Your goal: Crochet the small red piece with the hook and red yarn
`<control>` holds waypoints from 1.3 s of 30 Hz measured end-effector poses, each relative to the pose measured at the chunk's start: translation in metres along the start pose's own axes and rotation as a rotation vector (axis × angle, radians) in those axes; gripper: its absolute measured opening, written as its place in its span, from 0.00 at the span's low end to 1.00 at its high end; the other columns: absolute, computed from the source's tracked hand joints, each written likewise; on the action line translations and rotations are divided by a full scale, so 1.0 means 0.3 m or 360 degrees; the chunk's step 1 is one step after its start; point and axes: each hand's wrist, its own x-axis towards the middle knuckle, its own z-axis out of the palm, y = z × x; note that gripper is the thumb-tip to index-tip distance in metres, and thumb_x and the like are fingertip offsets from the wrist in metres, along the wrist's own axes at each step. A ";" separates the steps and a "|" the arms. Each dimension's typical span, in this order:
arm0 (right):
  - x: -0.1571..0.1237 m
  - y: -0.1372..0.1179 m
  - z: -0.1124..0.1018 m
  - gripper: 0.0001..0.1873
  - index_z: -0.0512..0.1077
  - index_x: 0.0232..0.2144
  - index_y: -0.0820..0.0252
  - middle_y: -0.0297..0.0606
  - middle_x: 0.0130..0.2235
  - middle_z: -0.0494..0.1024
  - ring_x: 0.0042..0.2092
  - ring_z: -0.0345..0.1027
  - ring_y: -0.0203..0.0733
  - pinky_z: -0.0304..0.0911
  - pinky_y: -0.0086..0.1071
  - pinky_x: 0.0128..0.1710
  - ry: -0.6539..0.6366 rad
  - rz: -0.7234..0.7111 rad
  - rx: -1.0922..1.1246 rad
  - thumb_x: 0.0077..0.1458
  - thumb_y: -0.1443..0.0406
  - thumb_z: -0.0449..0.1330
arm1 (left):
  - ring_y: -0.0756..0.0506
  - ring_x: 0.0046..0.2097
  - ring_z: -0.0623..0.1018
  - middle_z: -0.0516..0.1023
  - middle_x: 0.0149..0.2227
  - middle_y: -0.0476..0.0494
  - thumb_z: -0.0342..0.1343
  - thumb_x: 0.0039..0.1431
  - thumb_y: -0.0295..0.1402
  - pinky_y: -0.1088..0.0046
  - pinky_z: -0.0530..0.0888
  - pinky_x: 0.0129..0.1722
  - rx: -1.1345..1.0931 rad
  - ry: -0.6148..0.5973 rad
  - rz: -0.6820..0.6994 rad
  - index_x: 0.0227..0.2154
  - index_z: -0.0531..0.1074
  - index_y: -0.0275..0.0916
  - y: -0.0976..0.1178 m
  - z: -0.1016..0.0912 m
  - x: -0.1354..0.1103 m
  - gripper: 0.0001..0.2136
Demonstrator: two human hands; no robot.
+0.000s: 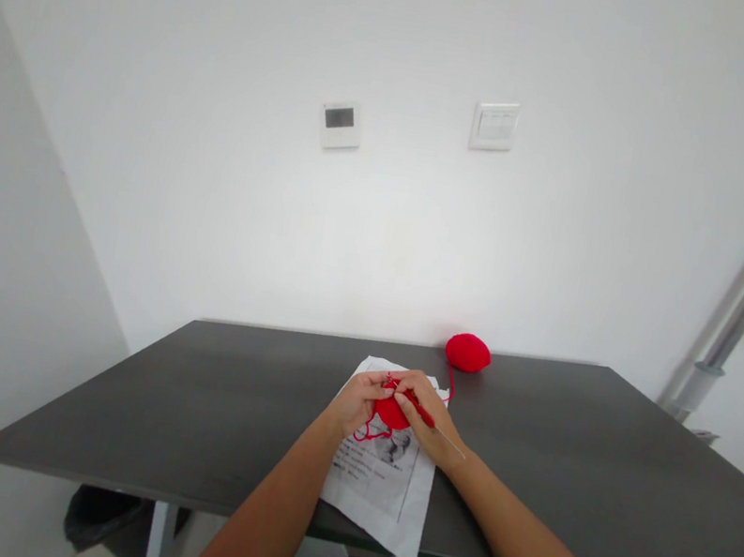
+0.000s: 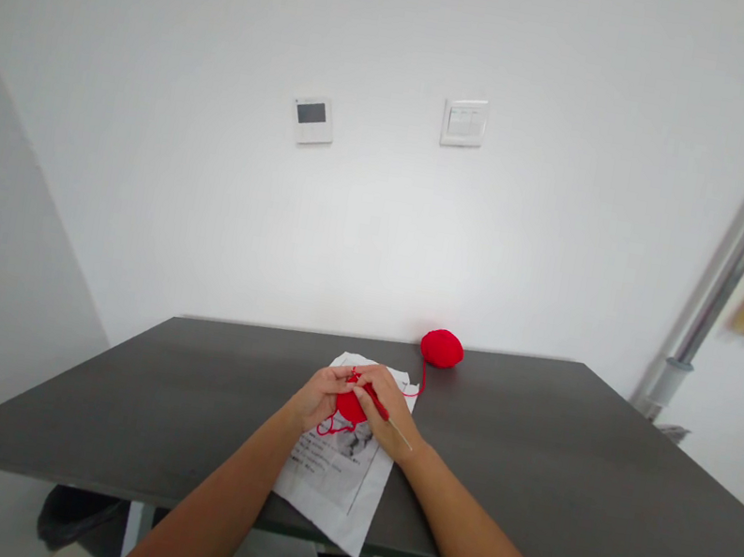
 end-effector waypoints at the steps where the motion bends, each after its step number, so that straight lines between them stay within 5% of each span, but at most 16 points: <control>1: 0.001 0.000 -0.005 0.05 0.65 0.33 0.57 0.40 0.39 0.71 0.42 0.65 0.42 0.61 0.37 0.44 0.0014 0.0081 0.0051 0.58 0.64 0.50 | 0.42 0.40 0.76 0.77 0.38 0.36 0.62 0.40 0.28 0.67 0.66 0.44 0.0019 -0.0044 -0.0037 0.39 0.74 0.31 0.004 -0.006 -0.003 0.19; 9: 0.010 0.006 -0.029 0.08 0.71 0.29 0.59 0.39 0.35 0.76 0.39 0.69 0.43 0.62 0.36 0.42 0.0051 0.0295 0.0246 0.52 0.61 0.57 | 0.46 0.34 0.76 0.77 0.36 0.37 0.62 0.40 0.25 0.71 0.67 0.38 0.0123 -0.0170 -0.0166 0.41 0.73 0.30 0.029 -0.051 -0.016 0.20; 14: 0.014 0.006 -0.029 0.09 0.72 0.29 0.59 0.39 0.33 0.77 0.37 0.70 0.42 0.64 0.35 0.38 0.0062 0.0372 0.0300 0.51 0.59 0.58 | 0.46 0.33 0.75 0.78 0.35 0.38 0.64 0.38 0.29 0.71 0.67 0.37 0.0167 -0.0002 -0.0145 0.40 0.74 0.32 0.021 -0.047 -0.009 0.21; 32: 0.003 0.022 -0.026 0.08 0.73 0.34 0.56 0.40 0.36 0.76 0.40 0.68 0.43 0.63 0.38 0.43 0.0044 0.0076 0.0009 0.54 0.61 0.56 | 0.48 0.32 0.75 0.78 0.33 0.41 0.66 0.36 0.31 0.74 0.67 0.35 0.0318 0.0205 -0.0087 0.39 0.74 0.33 0.020 -0.052 -0.007 0.22; 39: 0.008 0.001 -0.032 0.08 0.74 0.33 0.57 0.39 0.35 0.77 0.39 0.70 0.44 0.64 0.38 0.42 0.0075 0.0210 0.0108 0.53 0.60 0.57 | 0.47 0.31 0.75 0.78 0.31 0.41 0.66 0.36 0.32 0.73 0.67 0.35 0.0378 0.0247 -0.0090 0.41 0.74 0.33 0.034 -0.084 -0.006 0.23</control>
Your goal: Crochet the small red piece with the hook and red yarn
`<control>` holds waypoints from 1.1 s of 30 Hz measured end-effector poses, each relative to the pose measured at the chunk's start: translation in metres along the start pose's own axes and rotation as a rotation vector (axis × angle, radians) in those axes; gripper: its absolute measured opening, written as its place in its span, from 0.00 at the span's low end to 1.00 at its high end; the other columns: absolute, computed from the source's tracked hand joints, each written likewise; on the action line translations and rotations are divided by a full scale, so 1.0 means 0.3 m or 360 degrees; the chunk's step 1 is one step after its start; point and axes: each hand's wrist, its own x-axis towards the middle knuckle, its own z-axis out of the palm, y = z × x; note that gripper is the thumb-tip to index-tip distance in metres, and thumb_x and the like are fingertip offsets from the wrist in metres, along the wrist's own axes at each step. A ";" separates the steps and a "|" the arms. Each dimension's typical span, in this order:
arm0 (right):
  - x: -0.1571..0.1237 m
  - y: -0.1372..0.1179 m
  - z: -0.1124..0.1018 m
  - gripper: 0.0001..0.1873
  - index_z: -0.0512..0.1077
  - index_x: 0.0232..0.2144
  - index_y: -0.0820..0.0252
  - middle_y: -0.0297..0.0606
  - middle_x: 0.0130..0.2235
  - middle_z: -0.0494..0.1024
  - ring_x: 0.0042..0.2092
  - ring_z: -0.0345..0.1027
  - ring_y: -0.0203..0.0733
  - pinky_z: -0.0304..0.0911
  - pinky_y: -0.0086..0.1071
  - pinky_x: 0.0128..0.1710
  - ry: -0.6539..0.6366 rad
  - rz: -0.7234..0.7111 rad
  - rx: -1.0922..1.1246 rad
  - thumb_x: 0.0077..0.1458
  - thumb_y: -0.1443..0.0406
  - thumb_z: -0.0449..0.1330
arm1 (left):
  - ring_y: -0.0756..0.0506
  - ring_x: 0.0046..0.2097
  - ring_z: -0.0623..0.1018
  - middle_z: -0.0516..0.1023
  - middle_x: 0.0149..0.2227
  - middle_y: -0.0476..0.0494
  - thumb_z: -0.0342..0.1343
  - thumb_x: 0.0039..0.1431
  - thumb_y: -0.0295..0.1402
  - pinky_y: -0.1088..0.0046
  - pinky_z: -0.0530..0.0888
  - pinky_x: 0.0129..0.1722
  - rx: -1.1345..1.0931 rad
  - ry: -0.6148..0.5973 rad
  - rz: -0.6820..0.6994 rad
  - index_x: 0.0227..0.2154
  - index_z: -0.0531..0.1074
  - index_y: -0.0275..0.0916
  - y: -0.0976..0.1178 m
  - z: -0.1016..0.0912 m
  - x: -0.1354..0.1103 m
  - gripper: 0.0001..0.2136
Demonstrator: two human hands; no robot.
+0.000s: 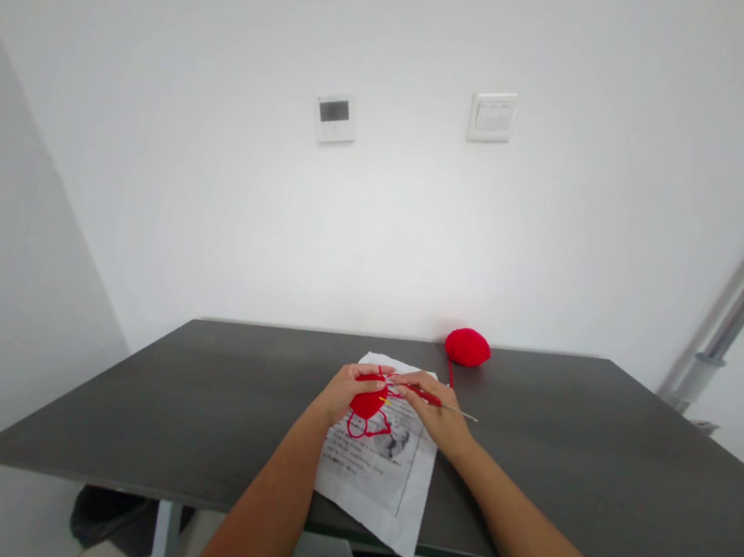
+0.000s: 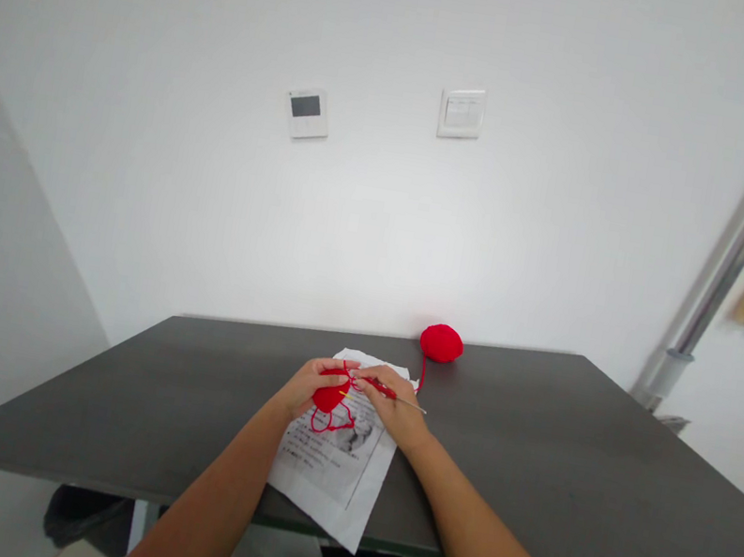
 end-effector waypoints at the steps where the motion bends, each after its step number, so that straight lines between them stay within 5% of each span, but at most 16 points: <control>1: 0.002 -0.003 0.001 0.09 0.74 0.32 0.57 0.39 0.34 0.77 0.39 0.70 0.43 0.64 0.37 0.41 0.0013 0.0049 0.0040 0.53 0.59 0.57 | 0.47 0.31 0.75 0.78 0.31 0.41 0.66 0.36 0.32 0.72 0.67 0.35 0.0020 -0.0009 -0.0005 0.41 0.74 0.33 0.002 -0.002 -0.001 0.24; 9: 0.018 -0.003 0.005 0.14 0.72 0.27 0.61 0.37 0.27 0.76 0.31 0.71 0.40 0.68 0.34 0.34 -0.0041 0.0418 0.0545 0.48 0.54 0.60 | 0.50 0.28 0.73 0.77 0.27 0.41 0.65 0.37 0.30 0.75 0.66 0.31 0.0095 -0.0213 -0.0111 0.37 0.75 0.31 0.019 -0.023 -0.021 0.19; 21: 0.014 0.007 -0.041 0.09 0.75 0.32 0.59 0.40 0.36 0.78 0.39 0.71 0.42 0.64 0.36 0.42 -0.0417 0.0094 0.0304 0.51 0.61 0.60 | 0.55 0.21 0.68 0.72 0.21 0.49 0.67 0.32 0.29 0.79 0.61 0.23 0.0117 -0.0212 -0.0315 0.28 0.75 0.31 0.041 -0.059 -0.040 0.15; 29: 0.018 0.002 -0.016 0.12 0.74 0.28 0.61 0.38 0.30 0.78 0.34 0.72 0.41 0.67 0.34 0.36 -0.0289 0.0339 0.0616 0.47 0.58 0.62 | 0.54 0.22 0.69 0.73 0.21 0.48 0.66 0.32 0.29 0.79 0.63 0.24 0.0174 -0.0271 -0.0347 0.26 0.74 0.31 0.023 -0.065 -0.029 0.13; 33: 0.016 0.012 -0.021 0.11 0.74 0.28 0.61 0.38 0.31 0.77 0.34 0.71 0.41 0.66 0.34 0.36 -0.0327 0.0297 0.0506 0.48 0.58 0.62 | 0.54 0.22 0.70 0.74 0.22 0.47 0.66 0.33 0.28 0.79 0.63 0.24 0.0218 -0.0269 -0.0371 0.26 0.75 0.31 0.021 -0.073 -0.026 0.13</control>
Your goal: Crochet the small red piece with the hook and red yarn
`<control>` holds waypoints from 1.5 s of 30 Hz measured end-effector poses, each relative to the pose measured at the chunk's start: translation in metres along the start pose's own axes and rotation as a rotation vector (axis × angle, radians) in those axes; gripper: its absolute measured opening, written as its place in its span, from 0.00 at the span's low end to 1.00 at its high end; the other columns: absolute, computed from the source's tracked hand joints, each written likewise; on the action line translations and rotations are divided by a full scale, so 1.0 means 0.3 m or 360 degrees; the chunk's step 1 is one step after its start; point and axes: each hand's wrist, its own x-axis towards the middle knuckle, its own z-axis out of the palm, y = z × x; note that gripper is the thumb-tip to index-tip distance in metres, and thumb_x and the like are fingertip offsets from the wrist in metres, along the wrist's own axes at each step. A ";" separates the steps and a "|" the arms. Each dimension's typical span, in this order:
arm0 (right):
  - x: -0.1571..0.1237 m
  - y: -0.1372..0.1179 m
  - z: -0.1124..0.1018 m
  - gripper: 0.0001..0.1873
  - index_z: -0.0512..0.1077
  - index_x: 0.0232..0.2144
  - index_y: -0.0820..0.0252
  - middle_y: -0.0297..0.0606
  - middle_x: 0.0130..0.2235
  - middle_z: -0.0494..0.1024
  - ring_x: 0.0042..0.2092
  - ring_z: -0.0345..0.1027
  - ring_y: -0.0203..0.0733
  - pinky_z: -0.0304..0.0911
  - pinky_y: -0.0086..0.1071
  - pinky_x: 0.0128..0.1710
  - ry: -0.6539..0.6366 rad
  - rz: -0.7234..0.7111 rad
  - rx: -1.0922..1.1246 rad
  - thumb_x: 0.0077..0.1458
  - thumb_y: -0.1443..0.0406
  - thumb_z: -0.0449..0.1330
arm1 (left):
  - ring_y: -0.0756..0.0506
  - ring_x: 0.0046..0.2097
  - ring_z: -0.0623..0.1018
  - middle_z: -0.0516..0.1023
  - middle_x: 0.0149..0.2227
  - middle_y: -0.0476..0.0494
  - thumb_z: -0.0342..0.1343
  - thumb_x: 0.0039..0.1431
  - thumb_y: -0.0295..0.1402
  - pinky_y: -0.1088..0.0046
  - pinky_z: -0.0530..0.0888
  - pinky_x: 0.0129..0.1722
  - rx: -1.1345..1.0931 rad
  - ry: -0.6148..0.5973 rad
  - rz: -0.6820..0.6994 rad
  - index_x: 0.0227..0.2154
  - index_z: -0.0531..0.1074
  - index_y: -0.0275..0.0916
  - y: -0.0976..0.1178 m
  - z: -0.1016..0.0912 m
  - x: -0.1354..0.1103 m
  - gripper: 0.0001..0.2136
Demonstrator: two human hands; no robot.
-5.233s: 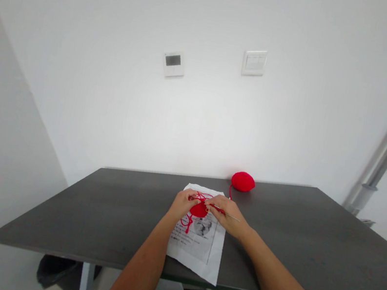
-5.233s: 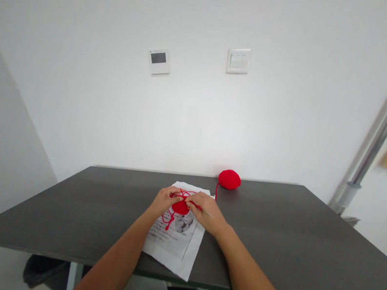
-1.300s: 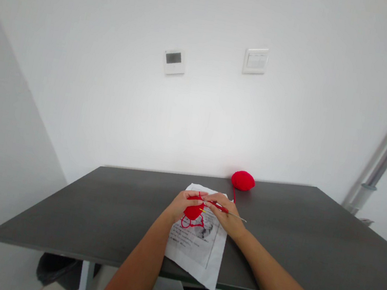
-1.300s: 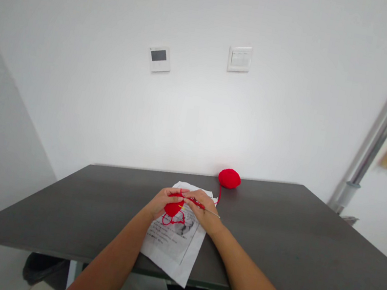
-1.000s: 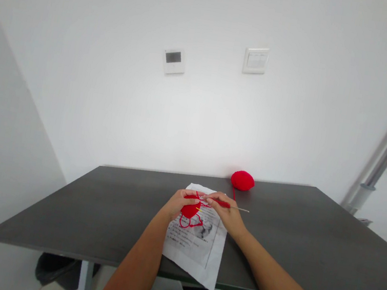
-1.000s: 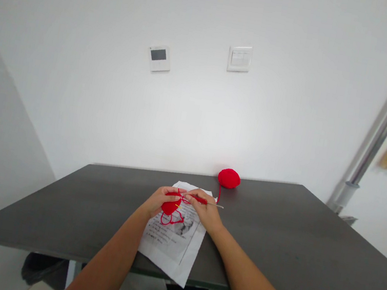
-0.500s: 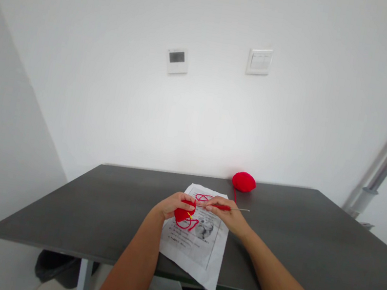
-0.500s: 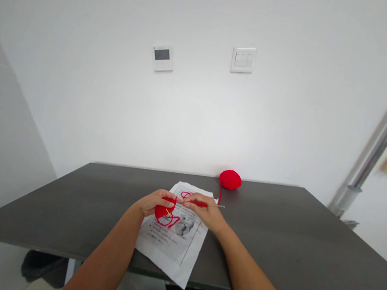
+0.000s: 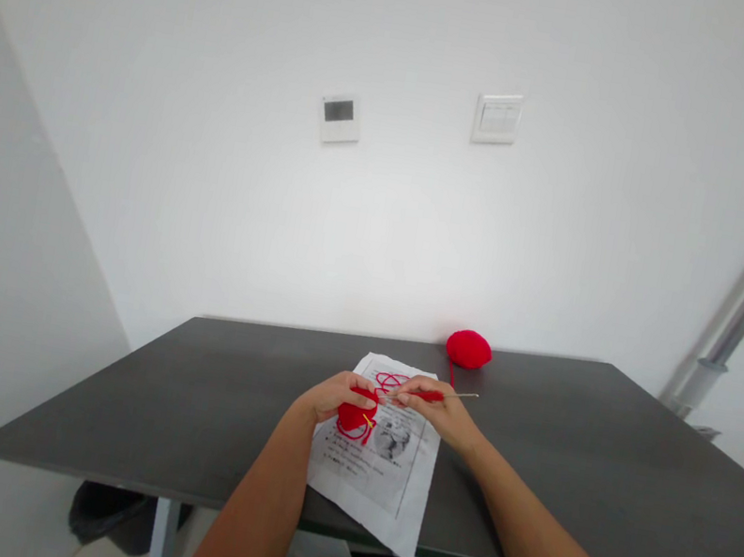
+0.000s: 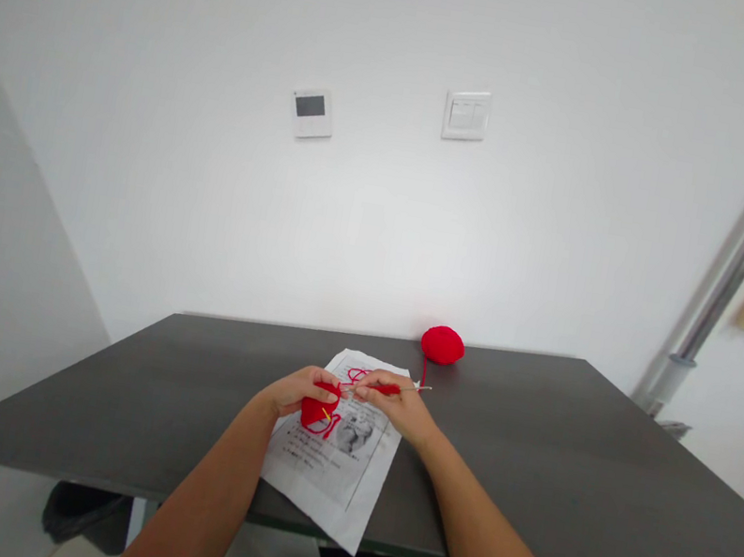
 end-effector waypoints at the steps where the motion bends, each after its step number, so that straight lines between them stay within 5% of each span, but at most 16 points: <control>1: -0.001 0.000 -0.005 0.11 0.75 0.28 0.61 0.38 0.31 0.77 0.35 0.71 0.41 0.66 0.33 0.37 -0.0028 -0.0020 -0.0062 0.48 0.59 0.62 | 0.54 0.22 0.70 0.74 0.22 0.48 0.66 0.33 0.28 0.79 0.63 0.24 -0.0001 0.0002 -0.0012 0.26 0.75 0.31 0.001 -0.001 -0.001 0.12; 23: -0.002 -0.021 -0.022 0.10 0.75 0.28 0.62 0.39 0.31 0.77 0.35 0.71 0.41 0.65 0.33 0.37 -0.0263 -0.0057 -0.0142 0.48 0.59 0.62 | 0.54 0.21 0.70 0.77 0.24 0.44 0.65 0.31 0.26 0.79 0.64 0.23 -0.0072 -0.0116 -0.0141 0.24 0.76 0.31 -0.008 -0.017 -0.004 0.11; 35: 0.004 -0.016 -0.008 0.14 0.73 0.25 0.63 0.38 0.27 0.78 0.29 0.72 0.40 0.67 0.35 0.33 -0.0070 0.0301 0.0424 0.42 0.57 0.65 | 0.52 0.23 0.71 0.75 0.22 0.45 0.66 0.32 0.29 0.78 0.64 0.26 0.0094 -0.0085 -0.0091 0.23 0.76 0.31 -0.002 0.005 -0.002 0.11; 45: 0.005 0.003 0.010 0.13 0.72 0.26 0.61 0.37 0.27 0.78 0.29 0.73 0.40 0.68 0.34 0.34 0.0182 0.0343 0.0736 0.41 0.58 0.66 | 0.52 0.23 0.70 0.75 0.21 0.44 0.67 0.32 0.33 0.76 0.65 0.27 0.0076 0.0053 0.0133 0.23 0.76 0.30 0.008 0.048 0.010 0.12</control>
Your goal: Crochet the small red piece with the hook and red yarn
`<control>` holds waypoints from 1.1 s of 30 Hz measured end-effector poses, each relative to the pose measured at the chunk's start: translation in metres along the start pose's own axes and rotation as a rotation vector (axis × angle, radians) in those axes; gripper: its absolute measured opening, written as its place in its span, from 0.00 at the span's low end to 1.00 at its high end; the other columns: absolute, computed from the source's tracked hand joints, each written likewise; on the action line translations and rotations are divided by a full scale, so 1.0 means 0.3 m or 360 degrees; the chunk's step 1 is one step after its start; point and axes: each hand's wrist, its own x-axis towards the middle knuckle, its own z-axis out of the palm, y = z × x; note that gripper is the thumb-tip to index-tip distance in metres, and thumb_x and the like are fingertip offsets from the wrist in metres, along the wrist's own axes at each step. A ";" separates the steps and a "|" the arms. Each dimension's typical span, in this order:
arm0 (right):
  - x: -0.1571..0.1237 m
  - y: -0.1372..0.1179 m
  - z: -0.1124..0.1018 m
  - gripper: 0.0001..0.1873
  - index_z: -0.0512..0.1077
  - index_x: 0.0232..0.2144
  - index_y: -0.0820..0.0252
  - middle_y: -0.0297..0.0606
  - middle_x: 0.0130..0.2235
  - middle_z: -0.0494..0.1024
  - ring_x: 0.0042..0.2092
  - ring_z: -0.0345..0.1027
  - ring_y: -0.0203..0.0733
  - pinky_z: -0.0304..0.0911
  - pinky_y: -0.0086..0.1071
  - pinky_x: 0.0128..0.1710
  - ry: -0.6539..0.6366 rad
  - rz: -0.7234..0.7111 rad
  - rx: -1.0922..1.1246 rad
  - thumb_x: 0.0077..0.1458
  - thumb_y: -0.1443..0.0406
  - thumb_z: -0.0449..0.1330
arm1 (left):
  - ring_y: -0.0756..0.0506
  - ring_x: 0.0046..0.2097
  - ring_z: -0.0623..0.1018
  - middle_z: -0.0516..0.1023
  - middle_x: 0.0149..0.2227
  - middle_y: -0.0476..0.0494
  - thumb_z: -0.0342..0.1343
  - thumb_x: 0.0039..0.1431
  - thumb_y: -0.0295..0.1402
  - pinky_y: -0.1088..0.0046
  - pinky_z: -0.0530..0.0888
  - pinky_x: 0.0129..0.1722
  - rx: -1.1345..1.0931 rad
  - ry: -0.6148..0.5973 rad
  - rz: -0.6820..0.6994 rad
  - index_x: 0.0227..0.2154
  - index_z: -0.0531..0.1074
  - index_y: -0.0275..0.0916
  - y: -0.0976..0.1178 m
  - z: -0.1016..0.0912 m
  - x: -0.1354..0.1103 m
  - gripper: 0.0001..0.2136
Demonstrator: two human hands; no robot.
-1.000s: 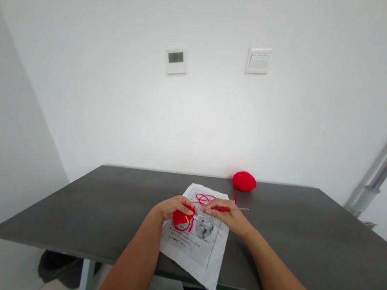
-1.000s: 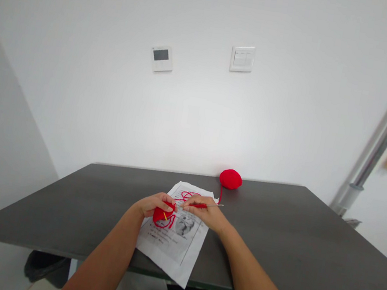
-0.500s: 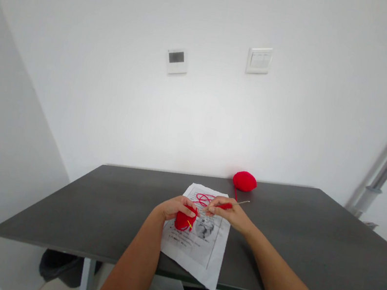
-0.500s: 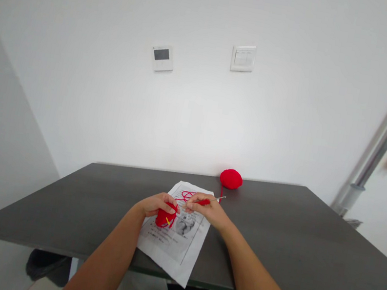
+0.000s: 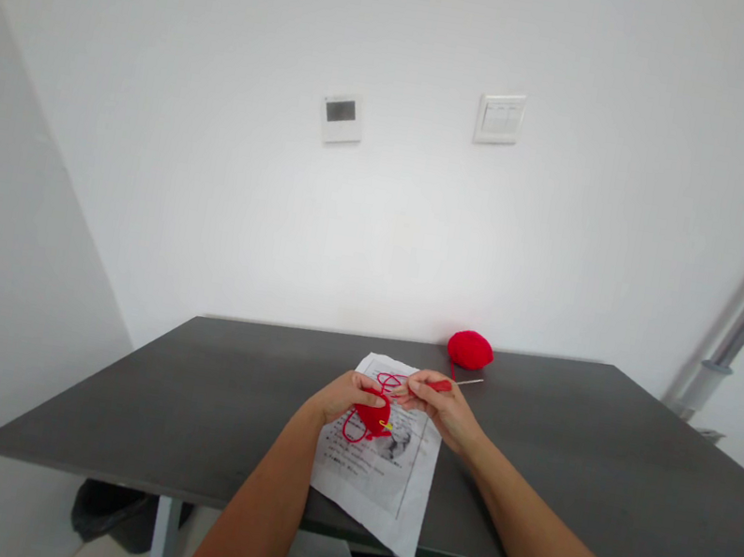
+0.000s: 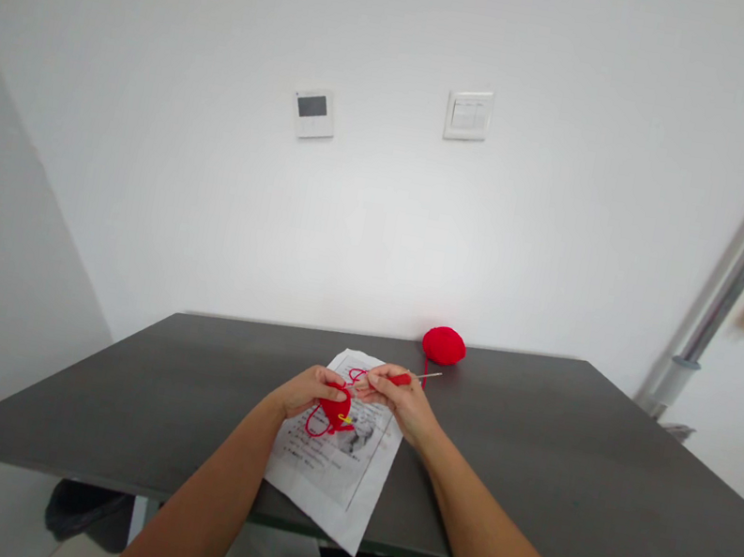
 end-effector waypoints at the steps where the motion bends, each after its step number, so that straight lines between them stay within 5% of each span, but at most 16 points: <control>1: 0.000 0.003 0.002 0.13 0.72 0.26 0.61 0.38 0.28 0.78 0.30 0.73 0.40 0.69 0.35 0.35 0.0028 -0.0034 -0.0013 0.41 0.57 0.66 | 0.51 0.23 0.71 0.76 0.21 0.44 0.67 0.33 0.33 0.75 0.65 0.28 -0.0012 0.0010 0.0008 0.23 0.76 0.31 0.000 0.002 0.002 0.13; 10: -0.005 0.009 0.019 0.12 0.73 0.26 0.59 0.37 0.29 0.77 0.31 0.72 0.41 0.68 0.36 0.36 0.0140 -0.0411 -0.0526 0.45 0.56 0.63 | 0.52 0.23 0.71 0.75 0.22 0.45 0.66 0.34 0.33 0.76 0.64 0.27 -0.0077 0.0045 0.0022 0.24 0.75 0.30 -0.015 0.009 0.013 0.13; 21: -0.004 0.018 0.002 0.09 0.74 0.32 0.56 0.41 0.38 0.76 0.42 0.69 0.45 0.62 0.40 0.46 -0.0093 -0.0723 -0.1118 0.52 0.60 0.58 | 0.51 0.24 0.72 0.76 0.24 0.44 0.67 0.34 0.32 0.76 0.65 0.29 -0.0137 0.0023 0.0048 0.27 0.76 0.31 -0.012 0.033 0.018 0.14; 33: 0.003 0.010 0.003 0.09 0.74 0.29 0.59 0.37 0.32 0.76 0.37 0.68 0.43 0.63 0.36 0.41 0.0059 -0.0455 -0.0864 0.50 0.59 0.59 | 0.48 0.29 0.74 0.78 0.28 0.41 0.63 0.40 0.38 0.72 0.67 0.35 0.0054 0.0018 0.0137 0.31 0.76 0.31 -0.020 0.029 0.026 0.16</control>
